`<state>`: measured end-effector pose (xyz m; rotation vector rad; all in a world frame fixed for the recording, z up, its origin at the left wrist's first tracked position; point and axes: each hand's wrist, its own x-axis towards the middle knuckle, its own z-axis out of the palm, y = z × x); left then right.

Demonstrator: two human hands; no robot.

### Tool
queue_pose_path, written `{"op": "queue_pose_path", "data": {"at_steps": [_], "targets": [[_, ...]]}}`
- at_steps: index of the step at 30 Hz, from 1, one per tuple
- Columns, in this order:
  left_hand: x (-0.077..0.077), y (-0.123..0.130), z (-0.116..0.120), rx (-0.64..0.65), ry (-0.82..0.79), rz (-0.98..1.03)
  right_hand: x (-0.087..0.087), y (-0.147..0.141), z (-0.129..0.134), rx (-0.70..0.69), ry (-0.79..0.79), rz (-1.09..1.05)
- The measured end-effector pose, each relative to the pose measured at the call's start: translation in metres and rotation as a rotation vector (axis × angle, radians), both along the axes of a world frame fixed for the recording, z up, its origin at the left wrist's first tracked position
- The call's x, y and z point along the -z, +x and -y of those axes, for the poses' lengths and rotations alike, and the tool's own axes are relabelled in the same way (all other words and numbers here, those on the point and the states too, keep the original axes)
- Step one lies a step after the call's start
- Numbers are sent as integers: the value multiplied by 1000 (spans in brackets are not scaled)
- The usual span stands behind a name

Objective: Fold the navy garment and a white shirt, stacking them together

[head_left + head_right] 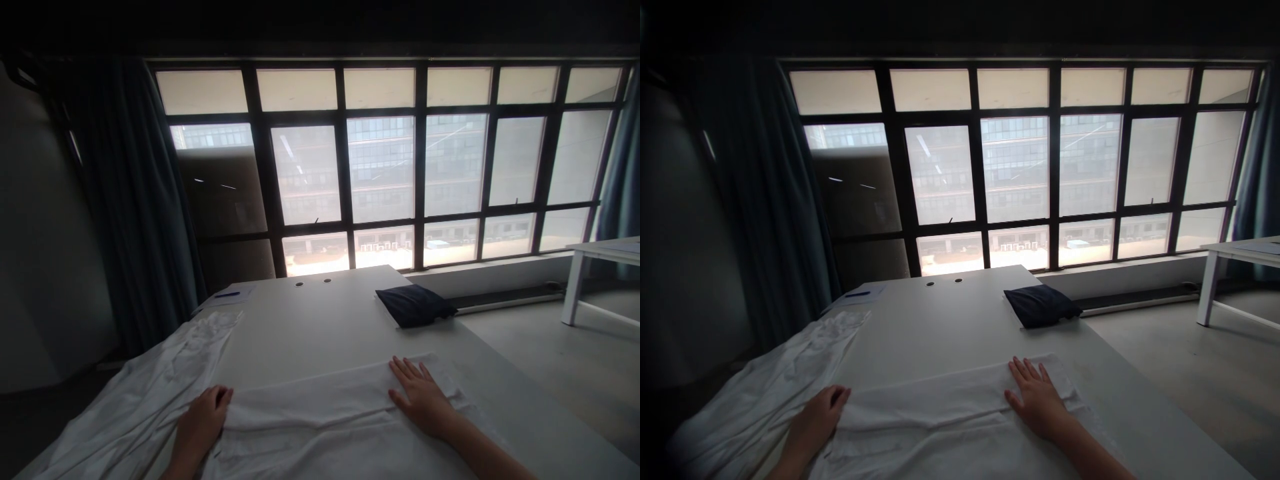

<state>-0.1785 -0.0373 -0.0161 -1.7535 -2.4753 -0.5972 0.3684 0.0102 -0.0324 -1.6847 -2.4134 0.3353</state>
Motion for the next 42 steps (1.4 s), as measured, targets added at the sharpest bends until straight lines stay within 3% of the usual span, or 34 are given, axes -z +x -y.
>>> {"op": "queue_pose_path", "data": {"at_steps": [16, 23, 26, 29, 31, 34, 38, 42], "targets": [[-2, 10, 0, -57, -59, -57, 0, 0, 0, 2, -5, -16], [-6, 34, 5, -142, 28, -336, 0, 1, -1, 3, -20, -17], [-16, 47, 1, -5, 121, -345, 0, 1, -1, 2, -15, -14], [-22, 76, -5, 287, 129, -213, 0, 1, 0, 1, -8, -22], [-16, 105, -4, 466, 69, -108, 0, 2, -1, -2, -8, -28], [5, 150, 5, 606, -123, -63, 0, 2, -1, 2, -10, -33], [22, 180, 19, 678, -220, -66, 0, 2, -2, 8, -15, -24], [12, 180, 21, 589, -312, -67, -1, 1, -1, 3, -15, -6]]}}
